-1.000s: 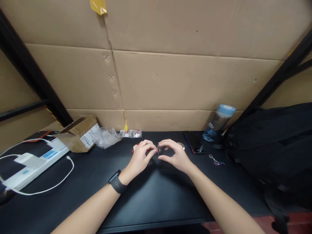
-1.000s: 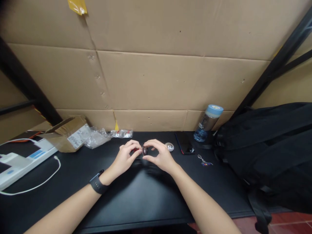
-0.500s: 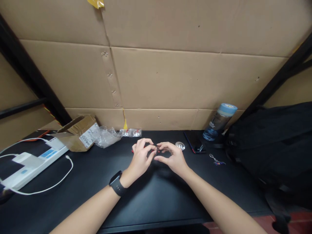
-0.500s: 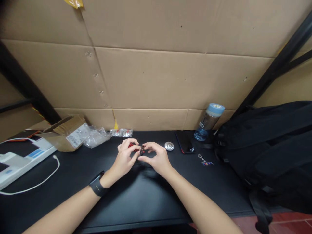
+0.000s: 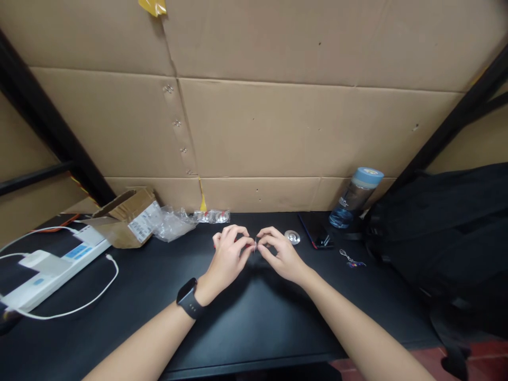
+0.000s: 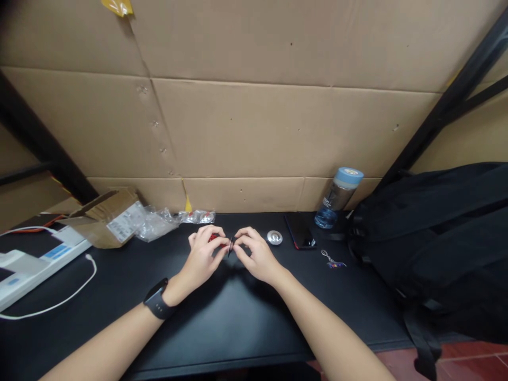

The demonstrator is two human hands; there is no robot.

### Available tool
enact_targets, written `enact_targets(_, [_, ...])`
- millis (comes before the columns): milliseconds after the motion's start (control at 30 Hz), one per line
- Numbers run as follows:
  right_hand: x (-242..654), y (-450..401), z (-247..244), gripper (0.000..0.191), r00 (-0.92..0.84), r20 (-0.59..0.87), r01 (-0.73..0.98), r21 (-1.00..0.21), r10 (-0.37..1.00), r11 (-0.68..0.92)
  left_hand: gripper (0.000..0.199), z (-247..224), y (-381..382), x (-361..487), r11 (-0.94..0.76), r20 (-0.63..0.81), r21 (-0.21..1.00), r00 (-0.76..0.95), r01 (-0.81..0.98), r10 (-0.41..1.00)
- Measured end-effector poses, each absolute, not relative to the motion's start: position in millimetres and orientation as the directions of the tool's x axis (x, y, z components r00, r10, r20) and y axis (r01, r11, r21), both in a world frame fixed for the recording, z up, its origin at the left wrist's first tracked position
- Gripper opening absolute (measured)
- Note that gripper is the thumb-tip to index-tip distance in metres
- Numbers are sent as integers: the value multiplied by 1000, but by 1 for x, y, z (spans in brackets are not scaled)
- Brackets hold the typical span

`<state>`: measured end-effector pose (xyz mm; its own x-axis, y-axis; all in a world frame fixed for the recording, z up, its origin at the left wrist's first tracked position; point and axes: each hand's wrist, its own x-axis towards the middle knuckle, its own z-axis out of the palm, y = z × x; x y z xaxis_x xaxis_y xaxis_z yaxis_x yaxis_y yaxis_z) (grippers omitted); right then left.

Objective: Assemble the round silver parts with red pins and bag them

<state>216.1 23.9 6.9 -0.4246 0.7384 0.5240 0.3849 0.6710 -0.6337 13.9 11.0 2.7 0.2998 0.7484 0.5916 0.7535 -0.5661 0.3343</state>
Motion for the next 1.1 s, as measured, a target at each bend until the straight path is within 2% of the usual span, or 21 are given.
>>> enact_targets(267, [216,28,2,9,-451,542,434,-561,709,705,24,6,13,13,-510,490,503,256,698,833])
enact_targets(433, [218,29,1,11,-478,540,430,-544,693,721,26,4,14,12,-605,441,429,428,671,789])
enact_targets(733, [223,32,-5,15,-562,467,476,-493,683,728,19,-2,11,15,-620,335,415,521,666,785])
enact_targets(833, [224,34,-6,17,-555,459,482,-502,694,718,21,-4,12,18,-588,308,495,504,640,807])
enact_targets(967, [223,35,-5,16,-530,496,465,-508,688,725,29,-8,14,20,-497,248,662,462,560,851])
enact_targets(1100, [222,34,0,13,-459,555,395,-573,694,718,43,-14,18,19,-410,273,867,419,282,866])
